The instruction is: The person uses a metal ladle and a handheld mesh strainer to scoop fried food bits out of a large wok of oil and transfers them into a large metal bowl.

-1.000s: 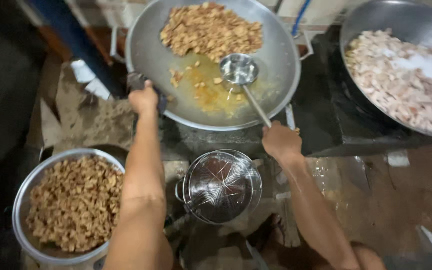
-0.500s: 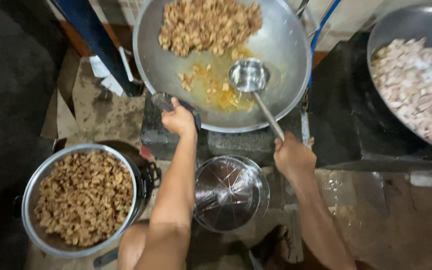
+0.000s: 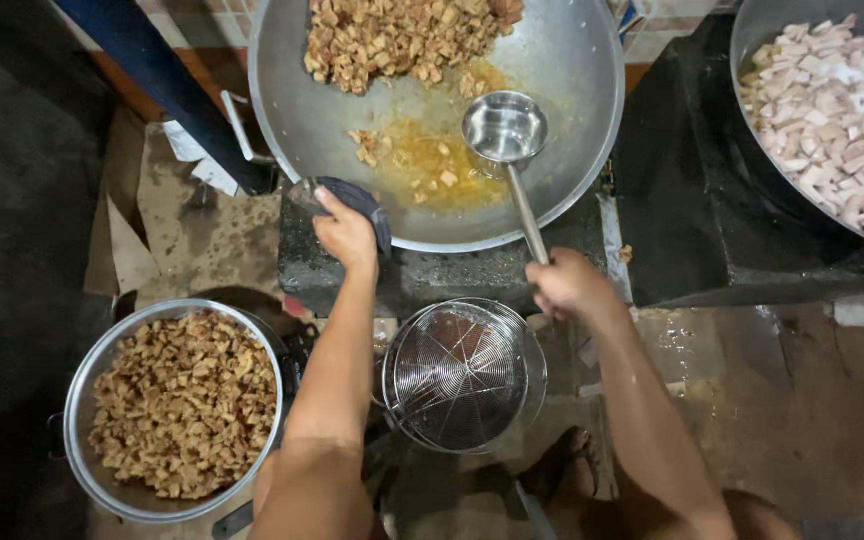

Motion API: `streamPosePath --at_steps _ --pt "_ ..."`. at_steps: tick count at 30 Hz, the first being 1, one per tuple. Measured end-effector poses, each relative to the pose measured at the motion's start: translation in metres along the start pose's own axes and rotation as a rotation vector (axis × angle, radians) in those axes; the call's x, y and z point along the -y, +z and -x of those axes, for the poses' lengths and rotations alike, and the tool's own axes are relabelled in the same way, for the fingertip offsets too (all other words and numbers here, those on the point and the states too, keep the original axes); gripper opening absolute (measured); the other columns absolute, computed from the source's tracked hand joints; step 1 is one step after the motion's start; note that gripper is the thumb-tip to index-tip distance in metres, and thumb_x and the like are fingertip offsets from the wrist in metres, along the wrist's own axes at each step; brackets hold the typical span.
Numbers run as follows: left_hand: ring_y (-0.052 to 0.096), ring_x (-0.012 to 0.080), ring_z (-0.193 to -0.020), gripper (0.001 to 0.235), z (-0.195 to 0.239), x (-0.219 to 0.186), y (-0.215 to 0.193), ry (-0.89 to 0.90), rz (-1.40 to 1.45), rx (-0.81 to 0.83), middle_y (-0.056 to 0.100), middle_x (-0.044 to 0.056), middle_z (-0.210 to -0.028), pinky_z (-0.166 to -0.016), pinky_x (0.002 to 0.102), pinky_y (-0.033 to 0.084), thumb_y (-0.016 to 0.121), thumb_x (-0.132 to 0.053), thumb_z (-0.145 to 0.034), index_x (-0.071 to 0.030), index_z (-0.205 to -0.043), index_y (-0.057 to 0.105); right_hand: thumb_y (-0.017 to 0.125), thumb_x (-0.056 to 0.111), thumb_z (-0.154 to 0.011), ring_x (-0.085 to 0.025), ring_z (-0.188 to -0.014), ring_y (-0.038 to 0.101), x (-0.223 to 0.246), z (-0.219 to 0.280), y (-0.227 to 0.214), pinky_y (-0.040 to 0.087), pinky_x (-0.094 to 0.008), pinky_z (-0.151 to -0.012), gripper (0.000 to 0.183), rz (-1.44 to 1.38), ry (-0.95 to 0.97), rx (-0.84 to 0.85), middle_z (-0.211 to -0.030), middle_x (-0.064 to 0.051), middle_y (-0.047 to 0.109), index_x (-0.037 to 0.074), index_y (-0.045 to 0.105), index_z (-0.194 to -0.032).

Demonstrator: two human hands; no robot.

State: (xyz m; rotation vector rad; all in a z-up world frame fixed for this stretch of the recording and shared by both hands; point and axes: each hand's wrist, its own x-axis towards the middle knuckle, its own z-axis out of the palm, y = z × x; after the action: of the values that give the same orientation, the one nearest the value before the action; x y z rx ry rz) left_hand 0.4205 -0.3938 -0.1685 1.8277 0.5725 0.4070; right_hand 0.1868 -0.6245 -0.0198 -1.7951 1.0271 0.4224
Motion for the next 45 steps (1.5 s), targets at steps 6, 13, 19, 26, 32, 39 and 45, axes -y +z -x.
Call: streamPosePath --at_steps 6,13,19,26,32,39,45 --pt "0.060 0.0564 -0.105 0.083 -0.028 0.035 -0.002 0.093 -0.081 0.315 0.064 0.043 -0.105 -0.097 0.056 0.044 0.036 -0.059 -0.108 0.018 -0.102 0.066 0.058 0.031 -0.097 -0.009 -0.048 0.043 -0.005 -0.033 -0.006 0.032 -0.028 -0.040 0.025 -0.304 0.060 0.021 -0.065 -0.001 0.053 0.007 0.060 -0.099" --pt "0.070 0.0233 -0.081 0.028 -0.070 0.004 -0.054 -0.487 0.363 0.821 0.075 0.009 -0.096 -0.066 0.040 0.052 0.070 -0.033 -0.097 -0.006 -0.103 0.071 0.059 0.039 -0.103 -0.016 -0.049 0.047 0.000 -0.037 -0.052 0.036 -0.033 -0.043 0.042 -0.108 -0.153 -0.122 -0.066 -0.006 0.056 -0.002 0.066 -0.102" --pt "0.065 0.0142 -0.063 0.016 -0.056 -0.025 -0.075 -0.502 0.473 0.804 0.075 -0.001 -0.084 -0.052 0.033 0.048 0.077 -0.022 -0.091 -0.013 -0.105 0.079 0.053 0.028 -0.105 -0.046 -0.078 0.070 0.022 -0.038 -0.068 0.055 -0.055 -0.073 0.034 0.887 -0.442 -0.691 -0.085 -0.028 0.072 -0.005 0.058 -0.113" --pt "0.066 0.0106 -0.073 0.018 -0.062 -0.008 -0.068 -0.297 0.413 0.774 0.078 0.001 -0.093 -0.067 0.029 0.053 0.081 -0.020 -0.091 -0.007 -0.104 0.081 0.044 0.018 -0.101 -0.047 -0.090 0.072 0.035 -0.009 -0.042 0.057 -0.055 -0.078 0.034 0.945 -0.246 -0.512 -0.096 -0.028 0.074 -0.005 0.053 -0.124" --pt "0.070 0.0096 -0.080 0.020 -0.078 0.002 -0.064 -0.166 0.358 0.869 0.080 0.000 -0.097 -0.076 0.027 0.055 0.076 -0.020 -0.092 -0.009 -0.107 0.080 0.051 0.033 -0.100 -0.046 -0.094 0.072 0.018 0.003 -0.001 0.058 -0.055 -0.082 0.042 0.961 -0.308 -0.355 -0.105 -0.026 0.071 -0.005 0.059 -0.115" --pt "0.063 0.0124 -0.074 0.018 -0.069 0.001 -0.060 -0.250 0.328 0.744 0.077 0.002 -0.092 -0.070 0.032 0.052 0.078 -0.018 -0.093 -0.005 -0.105 0.080 0.058 0.037 -0.102 -0.011 -0.048 0.041 0.030 0.013 0.010 0.027 -0.027 -0.039 0.035 -0.120 -0.049 0.025 -0.070 -0.001 0.053 0.004 0.065 -0.110" --pt "0.062 0.0096 -0.075 0.018 -0.056 0.021 -0.043 -0.135 0.466 0.606 0.076 0.000 -0.091 -0.073 0.029 0.053 0.080 -0.014 -0.090 -0.002 -0.103 0.080 0.057 0.037 -0.102 -0.002 -0.044 0.026 0.013 0.041 0.011 0.018 -0.020 -0.036 0.030 -0.615 0.142 0.270 -0.066 0.006 0.044 0.010 0.064 -0.112"
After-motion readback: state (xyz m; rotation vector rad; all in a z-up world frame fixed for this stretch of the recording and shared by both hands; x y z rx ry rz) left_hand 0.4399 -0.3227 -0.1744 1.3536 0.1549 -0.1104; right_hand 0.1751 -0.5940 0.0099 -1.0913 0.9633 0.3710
